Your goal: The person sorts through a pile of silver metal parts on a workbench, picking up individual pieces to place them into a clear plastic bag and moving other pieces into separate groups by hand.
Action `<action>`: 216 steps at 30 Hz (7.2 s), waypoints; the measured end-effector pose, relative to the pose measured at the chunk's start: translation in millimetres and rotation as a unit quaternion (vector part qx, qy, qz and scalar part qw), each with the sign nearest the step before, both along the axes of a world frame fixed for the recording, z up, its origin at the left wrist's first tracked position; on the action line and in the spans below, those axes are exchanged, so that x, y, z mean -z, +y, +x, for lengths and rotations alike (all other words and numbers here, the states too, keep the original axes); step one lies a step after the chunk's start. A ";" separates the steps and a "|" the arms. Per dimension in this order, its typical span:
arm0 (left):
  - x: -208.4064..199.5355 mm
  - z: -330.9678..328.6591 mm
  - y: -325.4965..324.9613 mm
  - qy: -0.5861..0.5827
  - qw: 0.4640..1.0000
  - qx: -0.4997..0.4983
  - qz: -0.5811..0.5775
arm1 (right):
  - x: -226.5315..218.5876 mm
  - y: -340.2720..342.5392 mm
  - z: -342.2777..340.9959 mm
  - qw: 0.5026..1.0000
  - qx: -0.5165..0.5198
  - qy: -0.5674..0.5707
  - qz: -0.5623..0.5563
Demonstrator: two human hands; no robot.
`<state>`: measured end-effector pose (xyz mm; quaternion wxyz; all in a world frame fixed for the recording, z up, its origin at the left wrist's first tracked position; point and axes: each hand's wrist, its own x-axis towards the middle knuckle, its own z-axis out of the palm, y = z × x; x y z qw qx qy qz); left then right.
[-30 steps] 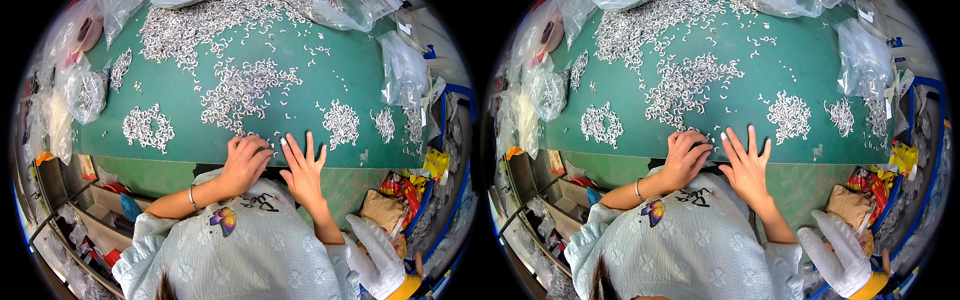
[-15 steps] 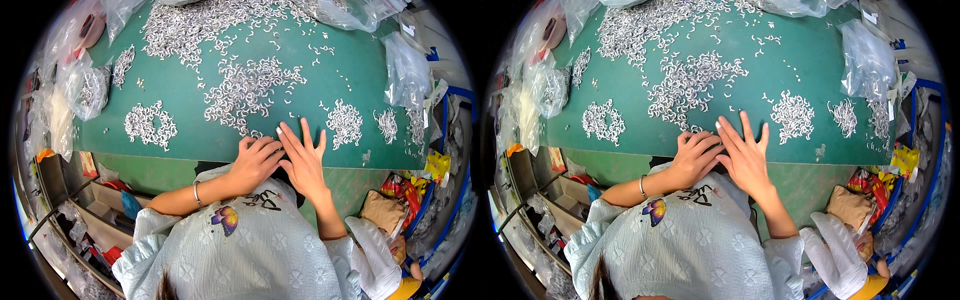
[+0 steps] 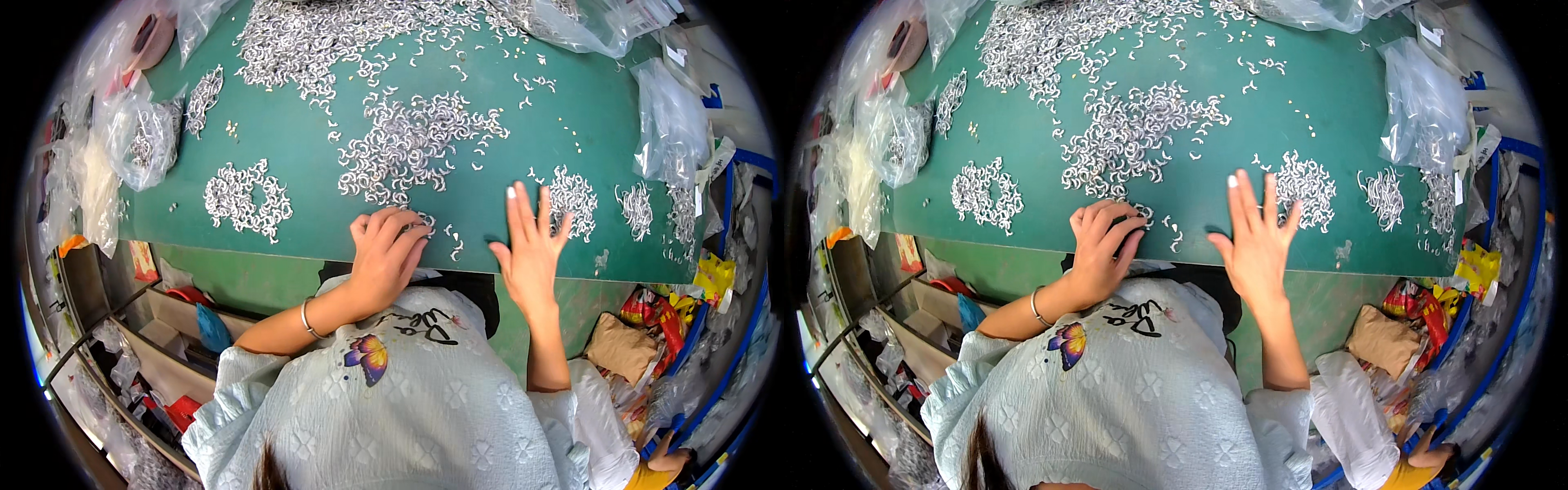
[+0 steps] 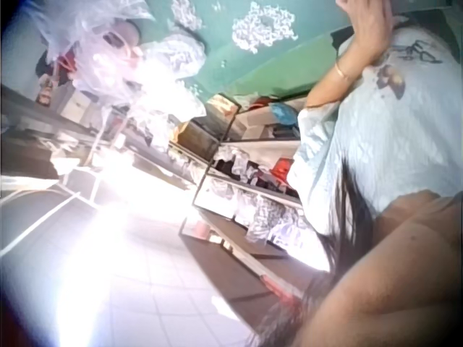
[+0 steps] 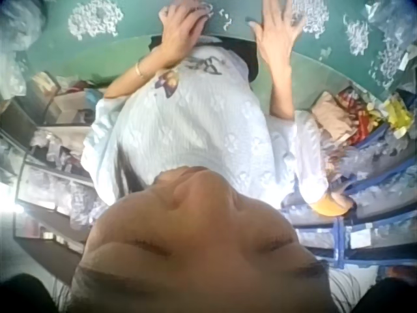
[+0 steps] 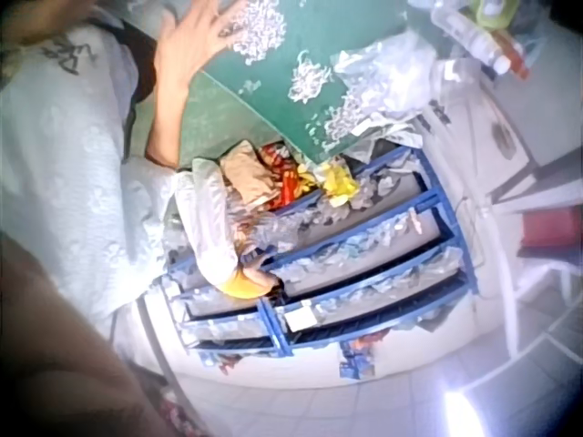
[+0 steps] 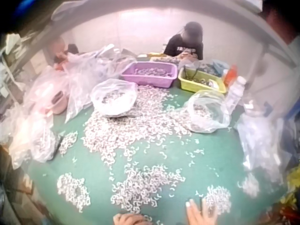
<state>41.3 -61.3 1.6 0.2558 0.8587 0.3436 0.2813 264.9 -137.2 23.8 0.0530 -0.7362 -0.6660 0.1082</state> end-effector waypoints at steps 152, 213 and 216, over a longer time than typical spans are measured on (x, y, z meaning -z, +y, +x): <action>-2.8 -43.1 -0.5 0.021 0.997 -0.047 -0.063 | 11.9 -32.8 -66.3 0.987 -0.132 0.085 0.024; 1.8 2.9 20.3 -0.007 0.990 0.142 -0.020 | 17.2 -50.9 4.0 0.993 0.058 -0.002 0.107; -6.9 12.3 16.1 0.018 0.990 0.138 -0.012 | 11.3 -47.8 -22.8 0.995 0.008 0.063 0.072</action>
